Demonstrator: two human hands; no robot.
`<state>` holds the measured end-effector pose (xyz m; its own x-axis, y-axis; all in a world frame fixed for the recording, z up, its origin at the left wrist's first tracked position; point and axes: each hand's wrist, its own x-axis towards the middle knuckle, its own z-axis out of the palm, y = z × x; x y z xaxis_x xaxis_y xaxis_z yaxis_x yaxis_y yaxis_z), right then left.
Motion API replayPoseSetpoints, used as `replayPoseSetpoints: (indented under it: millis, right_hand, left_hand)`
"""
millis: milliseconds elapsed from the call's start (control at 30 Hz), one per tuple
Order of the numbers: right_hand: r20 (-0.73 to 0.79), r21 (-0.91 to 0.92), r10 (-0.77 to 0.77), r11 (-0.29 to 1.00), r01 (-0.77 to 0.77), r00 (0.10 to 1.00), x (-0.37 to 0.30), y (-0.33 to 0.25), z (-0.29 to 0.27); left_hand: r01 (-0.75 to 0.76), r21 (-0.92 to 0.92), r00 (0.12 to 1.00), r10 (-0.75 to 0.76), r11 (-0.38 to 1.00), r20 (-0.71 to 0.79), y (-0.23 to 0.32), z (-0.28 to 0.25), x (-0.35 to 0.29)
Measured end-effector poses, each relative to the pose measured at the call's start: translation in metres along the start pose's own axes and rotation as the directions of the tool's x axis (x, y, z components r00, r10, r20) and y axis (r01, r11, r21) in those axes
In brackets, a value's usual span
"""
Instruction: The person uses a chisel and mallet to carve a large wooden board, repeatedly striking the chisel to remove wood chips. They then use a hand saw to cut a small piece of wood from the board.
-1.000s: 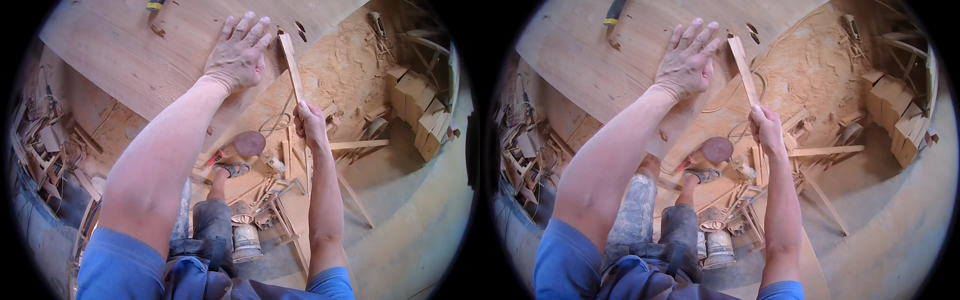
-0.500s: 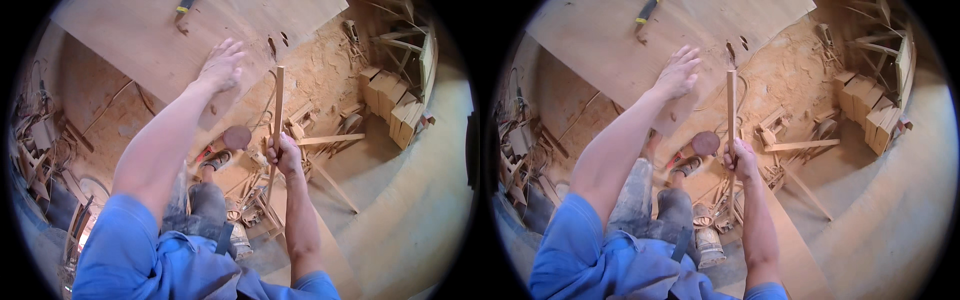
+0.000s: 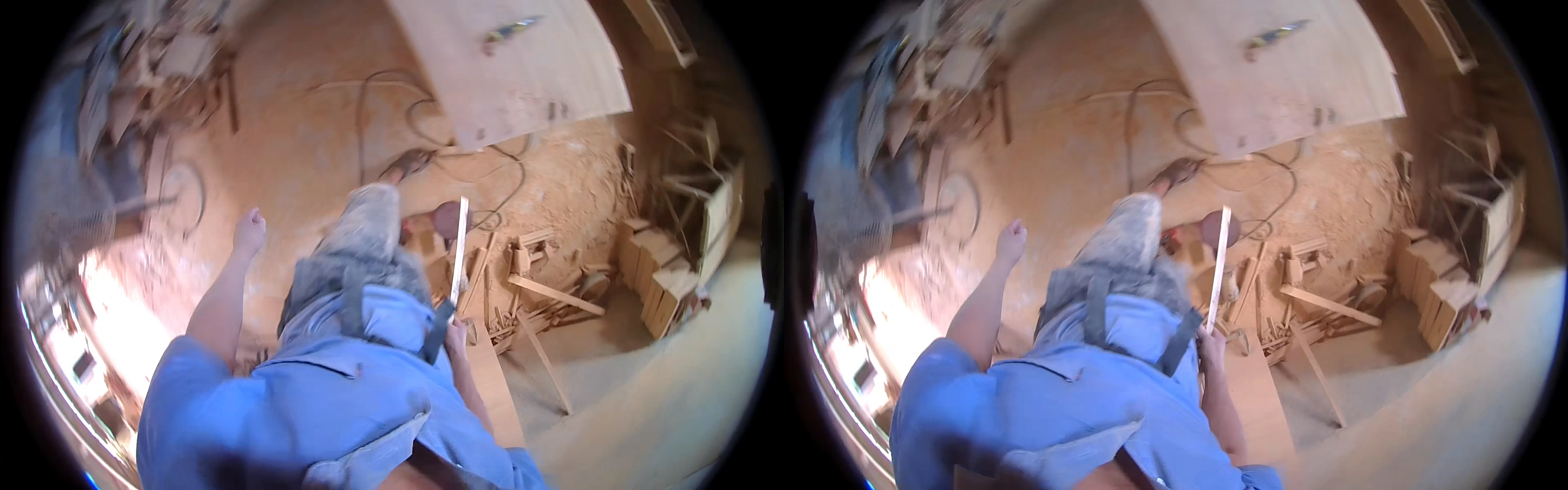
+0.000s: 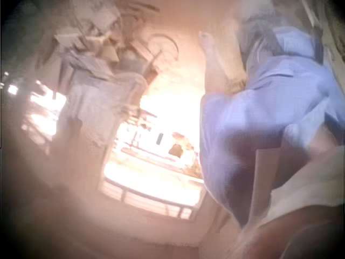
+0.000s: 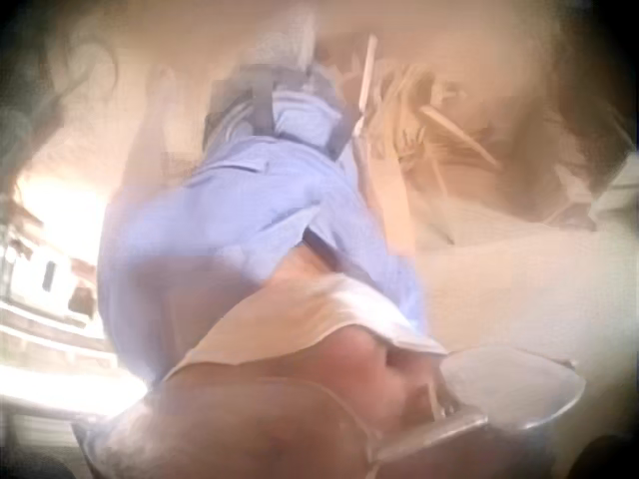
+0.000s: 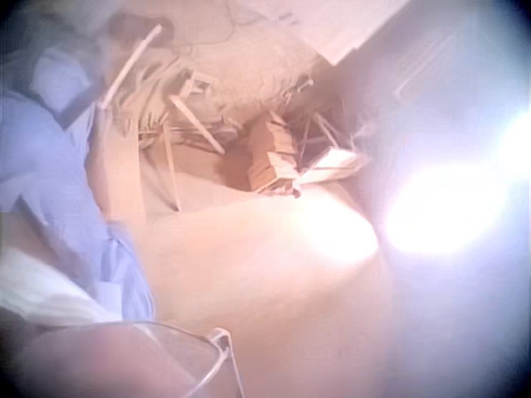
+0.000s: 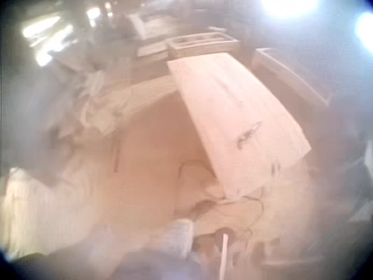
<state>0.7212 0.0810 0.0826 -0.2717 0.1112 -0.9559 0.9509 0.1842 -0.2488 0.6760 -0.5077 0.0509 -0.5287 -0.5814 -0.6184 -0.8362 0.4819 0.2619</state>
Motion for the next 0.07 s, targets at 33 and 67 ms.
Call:
replayPoseSetpoints:
  millis: [33, 67]
  right_hand:
    - [-0.014, -0.128, -0.012, 0.992, 0.010, 1.000, -0.013, 0.025, -0.001]
    - [-0.024, -0.274, -0.042, 0.961, 0.034, 0.999, -0.018, 0.038, -0.005]
  left_hand:
    - [0.093, -0.010, 0.996, -0.093, 0.996, -0.003, -0.038, -0.013, -0.027]
    - [0.124, -0.035, 0.991, -0.126, 0.992, -0.052, -0.083, -0.011, -0.058]
